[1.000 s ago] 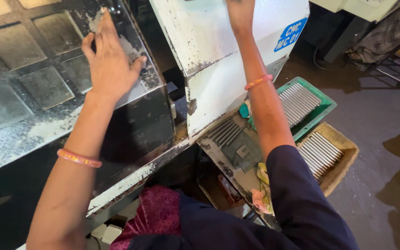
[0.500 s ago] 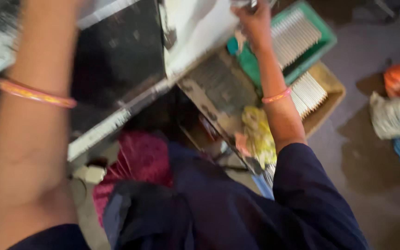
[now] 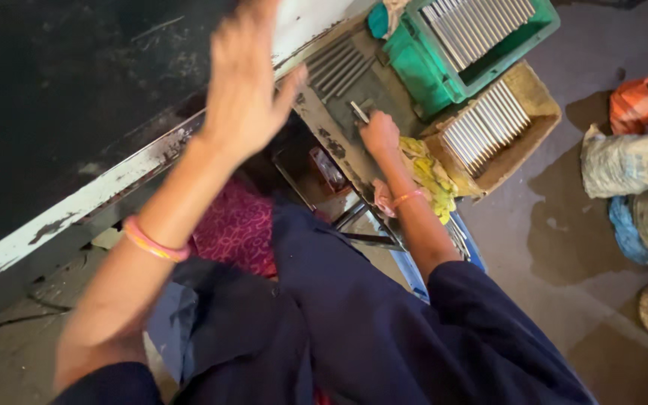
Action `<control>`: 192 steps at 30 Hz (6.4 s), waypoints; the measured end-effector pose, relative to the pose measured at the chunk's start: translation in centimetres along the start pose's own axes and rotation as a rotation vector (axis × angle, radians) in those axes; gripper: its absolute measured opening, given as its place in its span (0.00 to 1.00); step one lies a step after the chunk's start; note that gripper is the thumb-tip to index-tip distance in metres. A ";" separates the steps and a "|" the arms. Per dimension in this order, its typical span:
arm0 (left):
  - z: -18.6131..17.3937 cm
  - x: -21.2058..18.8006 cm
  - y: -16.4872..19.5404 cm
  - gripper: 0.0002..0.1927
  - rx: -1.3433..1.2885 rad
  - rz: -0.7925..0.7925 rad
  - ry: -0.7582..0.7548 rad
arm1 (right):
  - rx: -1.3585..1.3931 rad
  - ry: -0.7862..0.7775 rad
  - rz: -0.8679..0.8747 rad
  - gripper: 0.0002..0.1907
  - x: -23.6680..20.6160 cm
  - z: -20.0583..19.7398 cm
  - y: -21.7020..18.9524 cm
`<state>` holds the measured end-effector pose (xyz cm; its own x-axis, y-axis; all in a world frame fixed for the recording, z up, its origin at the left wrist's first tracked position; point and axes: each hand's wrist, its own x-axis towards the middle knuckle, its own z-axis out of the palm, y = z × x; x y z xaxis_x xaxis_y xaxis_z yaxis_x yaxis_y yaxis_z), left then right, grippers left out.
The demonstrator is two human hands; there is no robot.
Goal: The person picks metal rods from a tray and inserts them into a grinding/polishing machine, holds the machine guard while the machine runs, then removes the finished rods and places them into green plastic crates. The person rests their hands on the machine while it operates between batches.
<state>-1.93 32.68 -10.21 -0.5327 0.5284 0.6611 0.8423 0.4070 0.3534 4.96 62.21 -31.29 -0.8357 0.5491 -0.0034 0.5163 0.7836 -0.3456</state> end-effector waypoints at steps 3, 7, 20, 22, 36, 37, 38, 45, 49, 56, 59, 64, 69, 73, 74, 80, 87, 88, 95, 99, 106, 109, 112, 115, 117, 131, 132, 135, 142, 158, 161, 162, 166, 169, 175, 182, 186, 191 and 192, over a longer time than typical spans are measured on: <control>4.3 -7.0 -1.7 0.45 -0.258 -0.112 -0.029 | -0.107 -0.023 0.017 0.17 0.5 0.2 -1.0; 7.0 -13.8 -5.2 0.44 -0.460 -0.436 -0.007 | -0.035 -0.021 0.011 0.25 0.4 -0.5 -1.1; 9.1 -16.2 -6.8 0.40 -1.747 -1.375 -0.070 | 0.596 -0.340 -0.788 0.18 -6.4 -2.2 -14.6; 8.1 -15.9 -7.5 0.41 -1.935 -1.323 0.004 | 0.702 -0.465 -0.784 0.17 -7.8 -2.4 -16.5; 5.9 -17.6 -7.3 0.36 -1.014 -0.678 0.787 | 0.915 -0.817 -0.691 0.14 -10.7 -3.1 -21.8; 5.9 -17.5 -7.2 0.35 -1.005 -0.669 0.795 | 0.913 -0.818 -0.703 0.14 -10.9 -3.2 -22.0; 5.8 -17.5 -7.0 0.35 -0.997 -0.659 0.803 | 0.912 -0.818 -0.713 0.14 -11.1 -3.3 -22.1; 5.1 -16.3 -5.3 0.33 -1.011 -0.657 0.827 | 0.851 -0.657 -0.800 0.14 -11.8 -3.0 -21.9; 5.5 -16.2 -4.9 0.31 -0.924 -0.639 0.806 | 0.767 -0.676 -0.770 0.13 -10.4 -1.6 -21.0; 8.6 -16.2 -6.5 0.31 -0.876 -0.714 0.722 | 0.766 -0.664 -0.742 0.14 -8.6 -0.2 -19.3; 9.9 -15.3 -7.2 0.31 -0.878 -0.609 0.718 | 0.751 -0.509 -0.761 0.14 -9.2 -0.6 -18.2; 12.5 -12.7 -6.9 0.34 -0.852 -0.602 0.611 | 1.194 -0.954 -0.306 0.15 -8.2 -2.7 -15.2; 16.7 -11.1 -6.2 0.34 -0.898 -0.650 0.402 | 1.566 -1.436 0.012 0.18 -5.6 -6.5 -9.7; 19.1 -11.8 -7.4 0.37 -0.883 -0.986 0.361 | 1.576 -1.301 -0.387 0.20 -2.9 -11.1 -1.3; 19.5 -12.2 -7.8 0.39 -0.894 -1.103 0.250 | 1.507 -1.181 -0.438 0.21 -2.1 -11.9 0.8; 24.2 -12.2 -7.2 0.39 -1.189 -1.295 -0.228 | -0.071 -0.044 -0.350 0.12 1.1 -12.6 7.8; 29.8 -7.6 -3.7 0.38 -1.474 -1.266 -0.389 | 0.791 -0.021 -0.430 0.17 1.2 -12.8 10.0; 30.5 -7.0 -3.3 0.38 -1.486 -1.294 -0.392 | 0.845 -0.030 -0.460 0.21 1.3 -12.8 9.8; 34.7 -5.5 -0.6 0.44 -1.534 -1.328 -0.503 | 0.944 -0.052 -0.497 0.27 0.8 -12.9 7.7; 35.5 -6.3 1.0 0.48 -1.536 -1.367 -0.641 | 0.900 -0.031 -0.458 0.23 1.0 -13.1 7.4; 34.3 -7.8 2.2 0.48 -1.137 -1.084 -0.850 | 0.433 0.276 -0.252 0.18 7.8 -13.2 10.7; 33.7 -8.7 1.5 0.41 -1.204 -0.957 -0.641 | 0.283 0.490 -0.443 0.17 12.4 -13.8 11.8; 32.8 -9.6 0.3 0.34 -1.180 -0.989 -0.575 | 0.165 0.524 -0.411 0.17 15.2 -13.6 11.0; 31.6 -10.5 -0.8 0.30 -1.187 -1.087 -0.563 | -0.058 0.532 -0.345 0.18 16.0 -12.8 8.9; 30.9 -11.1 -1.5 0.29 -1.185 -1.089 -0.555 | -0.143 0.543 -0.329 0.19 15.9 -12.0 8.1; 25.8 -14.2 -6.5 0.24 -1.115 -1.181 -0.542 | 0.355 0.330 -0.026 0.21 7.9 -15.5 17.0; 25.5 -14.4 -6.8 0.23 -1.127 -1.194 -0.538 | 0.309 0.289 0.055 0.25 6.9 -15.9 18.6; 25.2 -14.9 -7.0 0.23 -1.138 -1.183 -0.548 | 0.085 0.185 0.142 0.46 4.8 -15.6 22.2; 26.2 -15.3 -5.9 0.23 -1.147 -1.128 -0.641 | -0.192 0.086 0.170 0.76 5.4 -12.5 21.3; 28.0 -12.4 -1.9 0.25 -1.234 -1.041 -0.744 | -0.273 0.038 0.114 0.62 6.2 -12.9 21.9; 27.6 -11.5 -0.4 0.25 -1.275 -0.993 -0.775 | -0.293 -0.109 0.081 0.59 6.4 -13.6 22.6; 27.4 -11.5 0.0 0.25 -1.282 -0.974 -0.778 | -0.303 -0.144 0.079 0.56 6.3 -13.7 22.7; 26.8 -11.9 0.4 0.25 -1.289 -0.974 -0.781 | -0.333 -0.042 0.020 0.53 5.3 -12.4 21.9; 26.7 -12.7 0.2 0.24 -1.280 -1.038 -0.781 | -0.271 0.064 -0.003 0.32 4.3 -10.8 21.1; 26.1 -14.6 -0.7 0.23 -1.322 -1.071 -0.774 | -0.176 0.157 -0.015 0.22 3.6 -9.6 21.1; 25.2 -14.5 -1.7 0.23 -1.560 -1.120 -0.655 | 1.390 0.282 0.072 0.22 1.9 -13.5 20.8; 26.2 -12.8 1.1 0.24 -1.738 -1.098 -0.613 | 1.954 -0.205 0.080 0.20 -0.4 -13.7 15.7; 27.7 -12.7 4.1 0.23 -1.838 -1.043 -0.462 | 2.020 -0.487 0.173 0.28 -3.1 -4.5 5.0; 27.7 -13.2 4.0 0.22 -1.846 -0.975 -0.435 | 1.989 -0.525 0.176 0.28 -3.6 -2.6 3.3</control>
<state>6.17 47.91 -35.86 -0.4903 0.8585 -0.1501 -0.6967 -0.2827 0.6593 10.10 63.56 -29.99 -0.9593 0.1663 -0.2281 0.0166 -0.7734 -0.6337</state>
